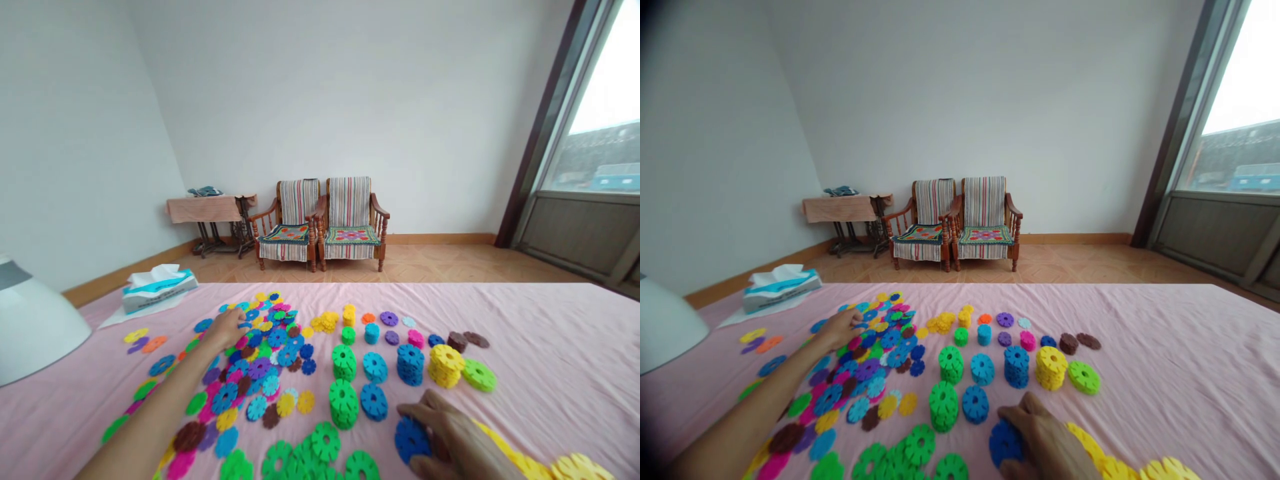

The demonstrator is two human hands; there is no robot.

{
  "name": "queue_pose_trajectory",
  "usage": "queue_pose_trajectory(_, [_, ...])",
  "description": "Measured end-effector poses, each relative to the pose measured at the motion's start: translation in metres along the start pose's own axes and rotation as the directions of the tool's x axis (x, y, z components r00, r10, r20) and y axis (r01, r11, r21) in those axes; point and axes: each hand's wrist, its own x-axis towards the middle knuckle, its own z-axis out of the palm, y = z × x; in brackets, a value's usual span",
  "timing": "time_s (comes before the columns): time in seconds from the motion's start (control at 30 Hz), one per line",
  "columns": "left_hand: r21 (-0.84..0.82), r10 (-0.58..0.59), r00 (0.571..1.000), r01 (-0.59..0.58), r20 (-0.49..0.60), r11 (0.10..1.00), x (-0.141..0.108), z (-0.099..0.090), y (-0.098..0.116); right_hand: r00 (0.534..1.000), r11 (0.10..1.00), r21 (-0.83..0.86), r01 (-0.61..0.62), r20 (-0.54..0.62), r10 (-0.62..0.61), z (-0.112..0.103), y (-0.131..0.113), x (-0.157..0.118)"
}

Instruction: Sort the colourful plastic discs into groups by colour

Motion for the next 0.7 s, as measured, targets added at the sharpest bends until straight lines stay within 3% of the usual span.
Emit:
queue_pose_trajectory(0.13, [-0.058,-0.006,1.000,0.007,0.003,0.998,0.0015,-0.0021,-0.0020,1.000,1.000,0.011,-0.016,0.022,0.016,0.0002,0.0017,0.0008])
queue_pose_trajectory(0.4, [-0.252,-0.079,0.992,0.053,-0.094,0.966,-0.0043,-0.0054,-0.0041,0.999,0.999,0.008,-0.045,0.028,0.044,-0.0042,-0.0066,-0.0019])
queue_pose_trajectory(0.7, [-0.484,-0.222,0.973,0.167,-0.058,0.859,0.0015,-0.0097,-0.0071,1.000,1.000,0.012,-0.008,0.024,0.007,-0.0016,-0.0041,-0.0016])
